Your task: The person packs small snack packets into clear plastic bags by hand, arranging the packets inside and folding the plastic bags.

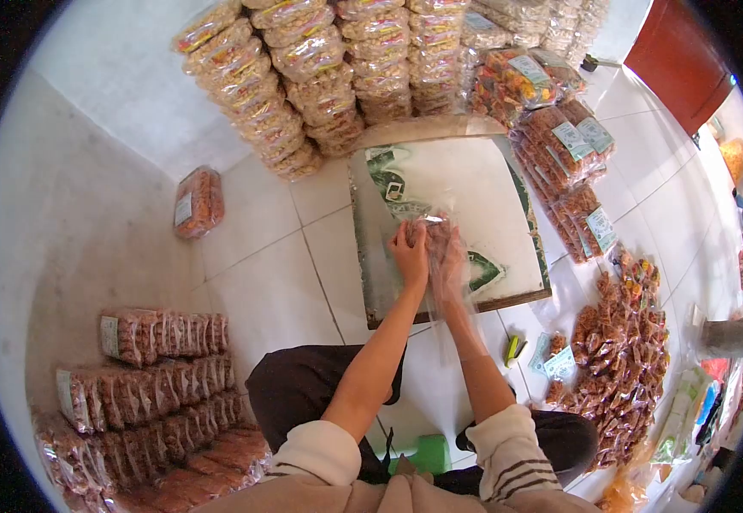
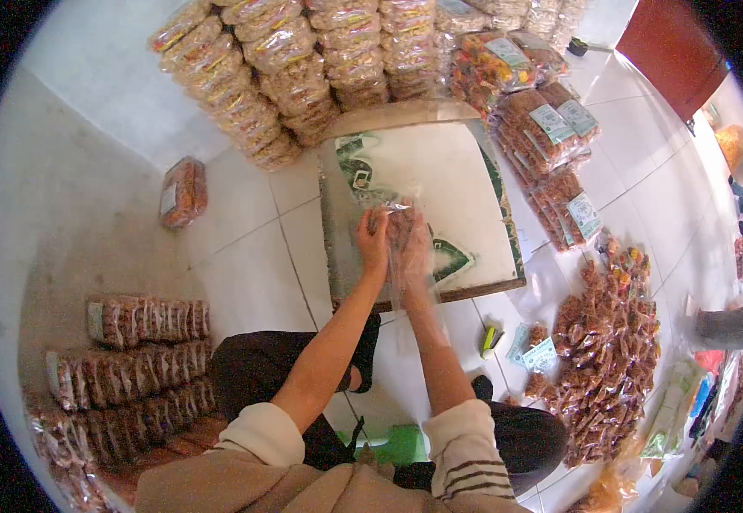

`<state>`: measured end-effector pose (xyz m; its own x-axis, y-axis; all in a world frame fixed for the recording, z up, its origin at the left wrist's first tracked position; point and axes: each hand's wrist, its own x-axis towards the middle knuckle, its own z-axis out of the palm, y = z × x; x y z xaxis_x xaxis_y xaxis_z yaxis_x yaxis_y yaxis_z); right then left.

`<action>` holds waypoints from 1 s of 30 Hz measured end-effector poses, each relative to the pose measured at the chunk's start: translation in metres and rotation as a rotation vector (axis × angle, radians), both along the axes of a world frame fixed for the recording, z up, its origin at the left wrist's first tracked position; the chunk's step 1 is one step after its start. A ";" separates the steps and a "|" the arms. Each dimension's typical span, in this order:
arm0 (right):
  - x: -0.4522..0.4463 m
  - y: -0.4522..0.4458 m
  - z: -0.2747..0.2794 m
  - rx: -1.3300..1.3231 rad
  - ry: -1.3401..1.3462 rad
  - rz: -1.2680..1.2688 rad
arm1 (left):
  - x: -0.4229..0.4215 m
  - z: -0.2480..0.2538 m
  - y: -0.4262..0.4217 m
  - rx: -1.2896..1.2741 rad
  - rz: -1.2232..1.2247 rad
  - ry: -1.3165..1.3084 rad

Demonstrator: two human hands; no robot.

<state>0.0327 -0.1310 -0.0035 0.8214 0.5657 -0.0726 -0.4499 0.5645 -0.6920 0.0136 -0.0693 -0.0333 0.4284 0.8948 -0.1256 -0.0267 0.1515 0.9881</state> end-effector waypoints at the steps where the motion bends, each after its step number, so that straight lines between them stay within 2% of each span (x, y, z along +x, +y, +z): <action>1: -0.002 -0.003 0.001 -0.003 -0.004 -0.001 | 0.000 0.010 -0.002 0.073 0.007 0.140; 2: -0.007 -0.009 0.002 -0.178 -0.261 -0.086 | -0.001 0.020 -0.003 0.147 0.012 0.280; 6: -0.032 -0.035 0.008 -0.873 -1.283 -0.418 | 0.002 0.000 0.003 0.267 -0.024 0.220; 7: -0.031 -0.036 0.021 -0.871 -1.280 -0.420 | -0.001 0.005 0.000 0.167 -0.031 0.128; 8: -0.024 -0.037 0.036 -0.737 -1.277 -0.373 | -0.003 0.010 -0.001 0.070 -0.038 0.036; 10: -0.019 -0.030 0.045 -0.595 -1.269 -0.327 | -0.010 0.012 -0.006 0.022 -0.107 -0.011; 12: -0.018 -0.017 0.035 0.023 -0.073 0.003 | -0.016 0.014 -0.014 -0.026 -0.172 -0.058; 13: -0.014 -0.016 0.023 0.029 -0.073 0.006 | -0.018 0.015 -0.019 0.080 -0.157 0.040; 14: -0.008 -0.016 0.012 -0.449 -0.635 -0.126 | -0.018 0.017 -0.021 0.185 -0.144 0.140; 15: -0.007 -0.014 0.010 -0.690 -0.918 -0.172 | -0.018 0.020 -0.022 0.189 -0.143 0.142; 16: -0.006 -0.011 0.008 -0.930 -1.189 -0.263 | -0.017 0.022 -0.022 0.077 -0.133 0.075; 17: -0.004 -0.005 0.006 -0.871 -1.106 -0.319 | -0.016 0.025 -0.022 -0.037 -0.123 0.006; 18: -0.004 0.000 0.010 -0.813 -1.023 -0.372 | -0.015 0.023 -0.020 -0.037 -0.123 0.005; 19: -0.007 -0.004 0.014 -0.816 -1.025 -0.373 | -0.013 0.022 -0.016 -0.113 -0.073 -0.016; 22: -0.021 -0.023 0.015 -0.671 -0.900 -0.235 | -0.011 0.030 -0.014 -0.207 -0.030 -0.070; 24: -0.026 -0.029 0.004 -0.871 -0.673 -0.279 | -0.014 0.033 -0.019 -0.221 -0.041 -0.088; 26: -0.016 -0.025 -0.016 -0.925 -0.734 -0.292 | -0.015 0.032 -0.022 -0.048 0.029 0.058; 28: -0.009 -0.013 -0.018 -0.965 -0.802 -0.301 | -0.016 0.029 -0.019 -0.070 0.006 0.122; 30: -0.001 -0.001 -0.021 -0.838 -0.431 -0.226 | -0.016 0.025 -0.014 -0.092 -0.021 0.184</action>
<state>0.0319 -0.1322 -0.0247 0.9551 0.2925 -0.0475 -0.0049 -0.1446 -0.9895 -0.0024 -0.0832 -0.0079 0.4092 0.8669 -0.2846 0.1575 0.2401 0.9579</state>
